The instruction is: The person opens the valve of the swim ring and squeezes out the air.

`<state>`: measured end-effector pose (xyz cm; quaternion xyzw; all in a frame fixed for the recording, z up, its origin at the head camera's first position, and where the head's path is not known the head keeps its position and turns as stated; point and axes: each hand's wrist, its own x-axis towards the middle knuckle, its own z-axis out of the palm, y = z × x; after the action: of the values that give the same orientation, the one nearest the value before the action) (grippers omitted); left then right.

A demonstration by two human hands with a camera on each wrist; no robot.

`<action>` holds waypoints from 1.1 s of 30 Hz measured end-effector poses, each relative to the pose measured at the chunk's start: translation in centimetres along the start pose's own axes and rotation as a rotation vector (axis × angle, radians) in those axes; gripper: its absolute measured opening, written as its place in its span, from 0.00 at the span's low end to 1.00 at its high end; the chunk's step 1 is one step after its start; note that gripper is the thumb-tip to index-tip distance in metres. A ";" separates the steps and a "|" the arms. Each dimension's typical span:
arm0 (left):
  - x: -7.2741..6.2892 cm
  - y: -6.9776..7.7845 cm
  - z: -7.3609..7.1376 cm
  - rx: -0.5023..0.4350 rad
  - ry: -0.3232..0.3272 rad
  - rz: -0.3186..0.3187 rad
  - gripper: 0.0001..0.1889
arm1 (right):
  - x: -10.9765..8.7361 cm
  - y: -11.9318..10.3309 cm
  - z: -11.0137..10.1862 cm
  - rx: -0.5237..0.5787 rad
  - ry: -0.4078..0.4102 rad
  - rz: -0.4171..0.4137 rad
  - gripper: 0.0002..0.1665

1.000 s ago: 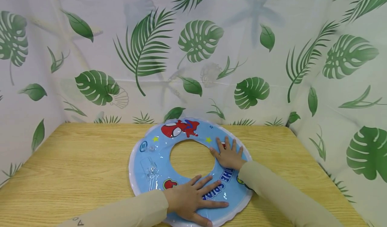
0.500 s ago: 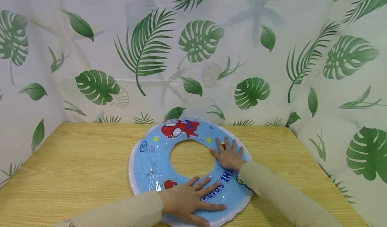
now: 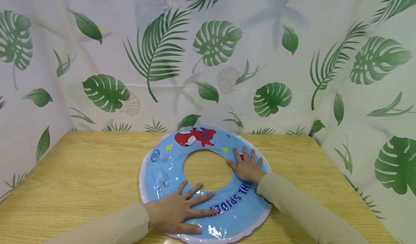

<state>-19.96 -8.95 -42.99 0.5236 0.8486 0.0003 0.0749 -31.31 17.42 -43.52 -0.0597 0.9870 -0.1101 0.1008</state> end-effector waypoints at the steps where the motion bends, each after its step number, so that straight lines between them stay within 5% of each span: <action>1: -0.1 0.0 0.1 -0.020 0.000 -0.001 0.29 | 0.0 0.0 0.0 -0.001 0.000 0.001 0.43; 6: -0.2 -0.1 0.1 -0.104 -0.017 0.001 0.29 | 0.0 0.0 0.0 0.000 -0.009 -0.003 0.43; 19: -0.2 -0.1 -0.4 -0.092 -0.049 0.012 0.29 | 0.3 -1.0 -2.5 -0.014 -0.100 0.023 0.42; 33: -0.2 -0.1 -0.6 -0.112 -0.068 0.005 0.29 | 4.5 -1.8 -3.2 -0.002 -0.044 -0.106 0.42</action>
<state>-20.07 -9.11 -42.42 0.5204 0.8430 0.0300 0.1329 -36.18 15.69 -40.88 -0.1145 0.9801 -0.1130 0.1163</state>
